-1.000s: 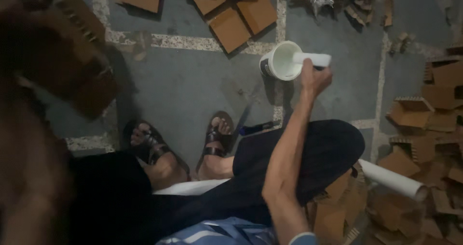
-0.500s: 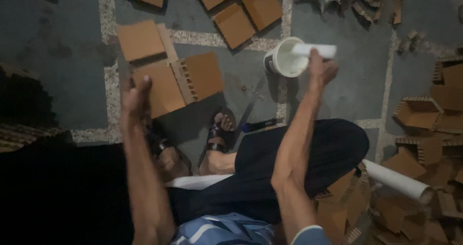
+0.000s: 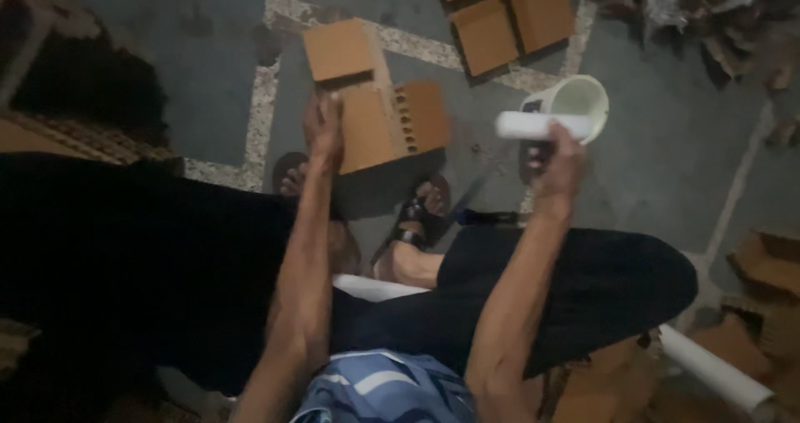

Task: The person sits on the floor and applies glue from a white bottle to the edges of small cardboard pieces. They repeatedly dip the bottle into a white bucket, apply glue to the cardboard, and place the pieces on the floor.

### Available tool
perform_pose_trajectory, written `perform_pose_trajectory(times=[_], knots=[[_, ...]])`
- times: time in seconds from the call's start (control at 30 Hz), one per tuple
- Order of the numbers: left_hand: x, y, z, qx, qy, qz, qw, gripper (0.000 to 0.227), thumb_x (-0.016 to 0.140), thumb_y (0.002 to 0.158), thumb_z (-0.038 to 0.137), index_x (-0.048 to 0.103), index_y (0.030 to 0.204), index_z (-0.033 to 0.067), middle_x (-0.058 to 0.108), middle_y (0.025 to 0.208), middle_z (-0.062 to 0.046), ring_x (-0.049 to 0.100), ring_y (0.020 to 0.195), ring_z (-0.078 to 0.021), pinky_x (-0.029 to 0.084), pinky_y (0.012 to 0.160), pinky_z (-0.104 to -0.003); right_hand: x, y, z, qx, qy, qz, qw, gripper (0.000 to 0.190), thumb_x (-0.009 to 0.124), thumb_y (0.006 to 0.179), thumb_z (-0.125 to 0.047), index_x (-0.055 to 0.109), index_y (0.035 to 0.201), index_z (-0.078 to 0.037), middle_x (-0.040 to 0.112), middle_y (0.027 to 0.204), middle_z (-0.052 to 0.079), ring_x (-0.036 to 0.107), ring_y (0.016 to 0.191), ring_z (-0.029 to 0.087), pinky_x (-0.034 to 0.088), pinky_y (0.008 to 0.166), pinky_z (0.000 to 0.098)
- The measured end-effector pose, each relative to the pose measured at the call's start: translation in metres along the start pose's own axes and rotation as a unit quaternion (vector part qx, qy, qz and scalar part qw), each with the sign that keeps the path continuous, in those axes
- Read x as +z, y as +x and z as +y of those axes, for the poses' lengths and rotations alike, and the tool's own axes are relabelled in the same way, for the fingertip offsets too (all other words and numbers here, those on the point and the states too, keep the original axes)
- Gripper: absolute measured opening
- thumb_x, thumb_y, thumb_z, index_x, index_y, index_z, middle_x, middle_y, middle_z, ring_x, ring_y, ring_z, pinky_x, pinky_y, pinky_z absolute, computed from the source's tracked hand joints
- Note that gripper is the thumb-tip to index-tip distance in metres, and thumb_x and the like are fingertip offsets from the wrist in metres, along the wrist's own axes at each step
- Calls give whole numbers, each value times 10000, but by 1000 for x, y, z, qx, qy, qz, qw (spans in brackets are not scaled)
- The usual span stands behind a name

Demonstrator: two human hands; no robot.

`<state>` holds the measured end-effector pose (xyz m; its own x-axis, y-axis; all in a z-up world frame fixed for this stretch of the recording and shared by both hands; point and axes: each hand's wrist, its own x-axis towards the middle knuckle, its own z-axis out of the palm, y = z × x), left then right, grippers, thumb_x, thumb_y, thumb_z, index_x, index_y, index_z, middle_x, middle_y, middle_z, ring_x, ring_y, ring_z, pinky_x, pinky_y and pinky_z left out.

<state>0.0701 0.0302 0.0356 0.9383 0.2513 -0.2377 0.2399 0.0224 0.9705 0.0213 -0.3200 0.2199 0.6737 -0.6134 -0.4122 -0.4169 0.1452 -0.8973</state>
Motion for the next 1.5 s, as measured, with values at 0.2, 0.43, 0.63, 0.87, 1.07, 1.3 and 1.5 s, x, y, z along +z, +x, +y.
perform_pose_trajectory(times=[0.2, 0.43, 0.63, 0.87, 1.07, 1.3, 1.5], knots=[[-1, -15, 57, -35, -42, -36, 998, 526, 601, 1032, 421, 596, 1334, -10, 702, 1242, -185, 659, 1144, -293, 529, 973, -427, 93, -78, 29, -251, -293, -100, 917, 338, 805, 884, -268, 773, 1122, -30, 790, 981, 126, 770, 867, 226, 608, 767, 351], [-10, -18, 94, -27, -42, -50, 998, 578, 567, 1019, 439, 556, 1442, 46, 660, 1327, -196, 634, 1202, -317, 521, 988, -442, 109, -103, 26, -197, -385, -135, 891, 333, 780, 823, -307, 791, 1003, -27, 789, 859, 140, 783, 729, 254, 625, 673, 356], [-9, -11, 94, -19, -83, -64, 994, 597, 566, 1030, 479, 579, 1423, 30, 668, 1349, -229, 634, 1239, -359, 514, 1035, -452, 98, -112, 18, -175, -351, -123, 911, 389, 756, 853, -356, 789, 957, 17, 788, 833, 175, 776, 717, 265, 624, 671, 386], [9, -18, 70, -31, -52, -95, 994, 658, 592, 1013, 494, 571, 1374, -55, 654, 1274, -266, 625, 1182, -363, 520, 1000, -464, 149, -56, -13, -285, -289, -52, 913, 432, 759, 868, -414, 789, 980, 2, 800, 886, 149, 792, 754, 249, 644, 687, 366], [7, -14, 88, -15, -81, -83, 993, 561, 588, 1061, 446, 625, 1255, -78, 677, 1105, -194, 643, 1024, -285, 551, 858, -435, 129, -84, -18, -285, -330, -96, 895, 399, 769, 870, -379, 774, 998, -2, 790, 892, 145, 787, 754, 243, 646, 667, 364], [-4, -24, 126, 8, -110, -101, 989, 457, 548, 1048, 381, 651, 1203, -35, 728, 1020, -127, 696, 925, -223, 585, 795, -378, 85, -138, -8, -223, -376, -92, 895, 357, 777, 846, -322, 801, 1014, -8, 803, 913, 154, 795, 799, 257, 624, 754, 370], [10, -31, 134, 39, -87, -112, 989, 437, 548, 1055, 343, 640, 1242, -41, 717, 1047, -157, 679, 974, -230, 569, 847, -384, 127, -79, -32, -325, -319, -22, 890, 388, 785, 891, -354, 758, 985, 21, 778, 889, 166, 775, 759, 261, 635, 709, 366]])
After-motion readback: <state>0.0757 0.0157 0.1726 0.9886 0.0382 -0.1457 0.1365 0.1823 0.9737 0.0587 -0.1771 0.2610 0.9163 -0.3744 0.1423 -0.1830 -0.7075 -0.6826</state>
